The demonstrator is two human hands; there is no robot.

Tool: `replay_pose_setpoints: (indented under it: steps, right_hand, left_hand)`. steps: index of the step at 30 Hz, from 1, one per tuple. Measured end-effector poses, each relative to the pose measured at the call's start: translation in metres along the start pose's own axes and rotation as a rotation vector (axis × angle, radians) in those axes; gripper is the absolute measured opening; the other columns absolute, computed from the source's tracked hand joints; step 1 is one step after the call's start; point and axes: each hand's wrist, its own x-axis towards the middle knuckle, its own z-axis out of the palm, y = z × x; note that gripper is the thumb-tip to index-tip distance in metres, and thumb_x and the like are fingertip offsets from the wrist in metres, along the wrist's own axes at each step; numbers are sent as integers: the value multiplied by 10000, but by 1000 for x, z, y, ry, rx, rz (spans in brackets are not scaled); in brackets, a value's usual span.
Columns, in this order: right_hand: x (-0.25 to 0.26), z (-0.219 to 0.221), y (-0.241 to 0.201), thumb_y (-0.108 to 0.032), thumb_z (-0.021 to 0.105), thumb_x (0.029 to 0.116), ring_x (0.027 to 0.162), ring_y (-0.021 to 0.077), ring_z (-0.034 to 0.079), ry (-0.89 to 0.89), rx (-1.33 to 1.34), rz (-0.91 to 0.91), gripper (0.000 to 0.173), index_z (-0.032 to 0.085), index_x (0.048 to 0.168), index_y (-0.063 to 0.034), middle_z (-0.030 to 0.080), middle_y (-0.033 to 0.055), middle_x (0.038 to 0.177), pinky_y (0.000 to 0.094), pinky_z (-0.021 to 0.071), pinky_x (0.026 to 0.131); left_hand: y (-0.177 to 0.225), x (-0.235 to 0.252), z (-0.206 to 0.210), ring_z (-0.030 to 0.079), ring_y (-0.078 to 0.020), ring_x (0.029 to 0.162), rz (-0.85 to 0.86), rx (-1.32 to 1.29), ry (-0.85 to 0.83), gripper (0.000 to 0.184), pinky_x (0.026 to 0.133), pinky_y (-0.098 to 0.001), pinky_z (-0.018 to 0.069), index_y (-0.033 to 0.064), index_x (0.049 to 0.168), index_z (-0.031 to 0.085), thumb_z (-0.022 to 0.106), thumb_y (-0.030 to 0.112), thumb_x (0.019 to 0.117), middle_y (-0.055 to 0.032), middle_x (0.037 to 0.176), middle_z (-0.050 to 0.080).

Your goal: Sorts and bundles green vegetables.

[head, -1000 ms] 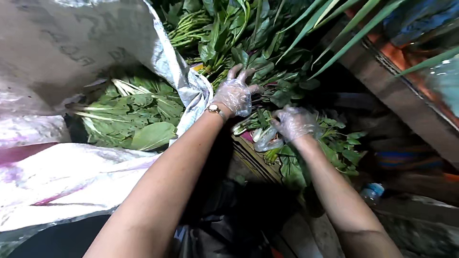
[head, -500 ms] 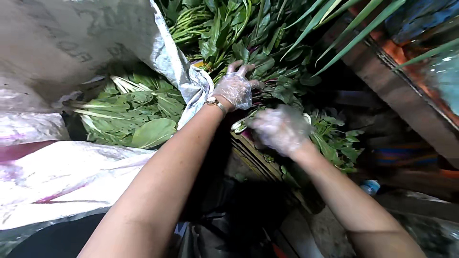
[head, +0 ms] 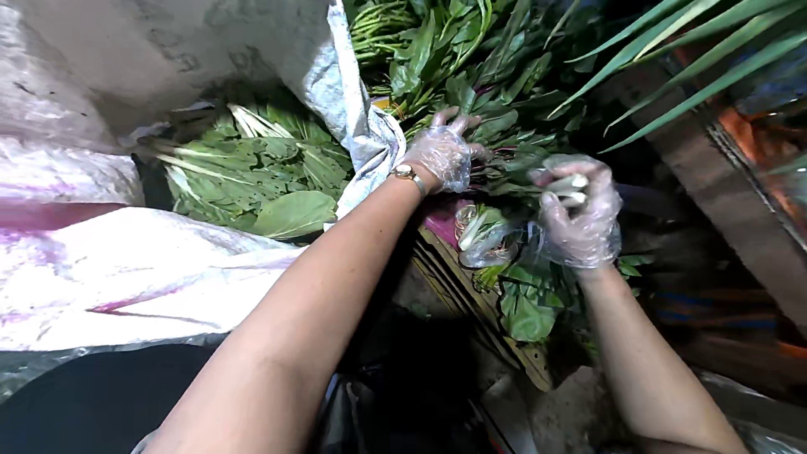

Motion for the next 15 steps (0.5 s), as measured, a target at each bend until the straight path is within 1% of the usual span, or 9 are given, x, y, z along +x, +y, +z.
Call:
replay_pose_setpoints:
  steps: [2, 3, 4, 6, 7, 8, 11, 13, 15]
  right_hand:
    - [4, 3, -11, -89, 633, 834, 964, 366, 687, -169, -265, -138, 274, 694, 1080, 15, 713, 214, 1016, 546, 536, 877]
    - [8, 9, -18, -85, 669, 815, 899, 428, 686, -379, -404, -176, 283, 748, 1085, -56, 715, 213, 981, 628, 512, 810]
    - [13, 19, -24, -66, 728, 830, 917, 468, 681, -652, -513, -145, 311, 753, 1136, -116, 713, 214, 1043, 682, 499, 810]
    - [24, 45, -31, -126, 735, 888, 1069, 446, 647, -1129, -726, -37, 396, 712, 1273, -215, 666, 152, 1280, 663, 477, 914]
    - [29, 56, -33, -149, 710, 922, 1154, 423, 622, -1290, -791, 10, 398, 701, 1312, -226, 633, 121, 1362, 642, 469, 963]
    - [30, 63, -34, -164, 701, 933, 1198, 407, 605, -1369, -817, 24, 359, 716, 1288, -215, 627, 109, 1377, 628, 470, 975]
    - [30, 55, -28, -148, 740, 893, 1153, 415, 622, -1335, -774, -36, 311, 761, 1194, -223, 644, 108, 1348, 641, 484, 947]
    - [29, 30, -17, -156, 789, 855, 1116, 419, 644, -1186, -583, -12, 316, 764, 1169, -187, 664, 131, 1316, 668, 470, 939]
    - [29, -6, -15, -26, 793, 830, 1048, 349, 689, -932, -288, 115, 298, 759, 1120, -87, 726, 139, 1159, 608, 506, 947]
  left_hand:
    - [1, 0, -1, 201, -436, 1521, -15, 3, -15, 569, 1024, -641, 437, 406, 1292, 681, 826, 283, 755, -50, 1638, 349]
    - [1, 0, -1, 204, -437, 1520, -15, 1, -15, 566, 1030, -639, 433, 405, 1291, 682, 825, 277, 758, -52, 1637, 351]
    - [1, 0, 0, 206, -439, 1518, -12, -10, -12, 556, 1040, -641, 424, 404, 1284, 686, 829, 275, 762, -54, 1635, 355]
    - [1, -1, 2, 207, -442, 1517, -1, -7, -1, 544, 1043, -638, 423, 410, 1279, 685, 816, 271, 770, -55, 1631, 361]
    - [0, -1, 0, 206, -439, 1519, -4, 0, -2, 546, 1035, -636, 432, 419, 1288, 678, 810, 275, 778, -48, 1634, 356]
    - [0, -1, 0, 204, -432, 1522, -10, 2, -9, 547, 1038, -633, 431, 426, 1294, 671, 806, 283, 783, -40, 1638, 351]
    - [0, -2, -1, 203, -421, 1524, -24, -12, -25, 558, 1029, -641, 432, 430, 1301, 668, 817, 303, 778, -29, 1641, 346]
    - [-1, 0, -1, 207, -431, 1521, -12, -22, -17, 548, 1019, -654, 432, 416, 1297, 675, 807, 292, 780, -35, 1638, 354]
    - [-2, 1, 2, 207, -428, 1522, -9, -27, -8, 546, 1028, -650, 429, 414, 1288, 681, 810, 283, 774, -32, 1635, 359]
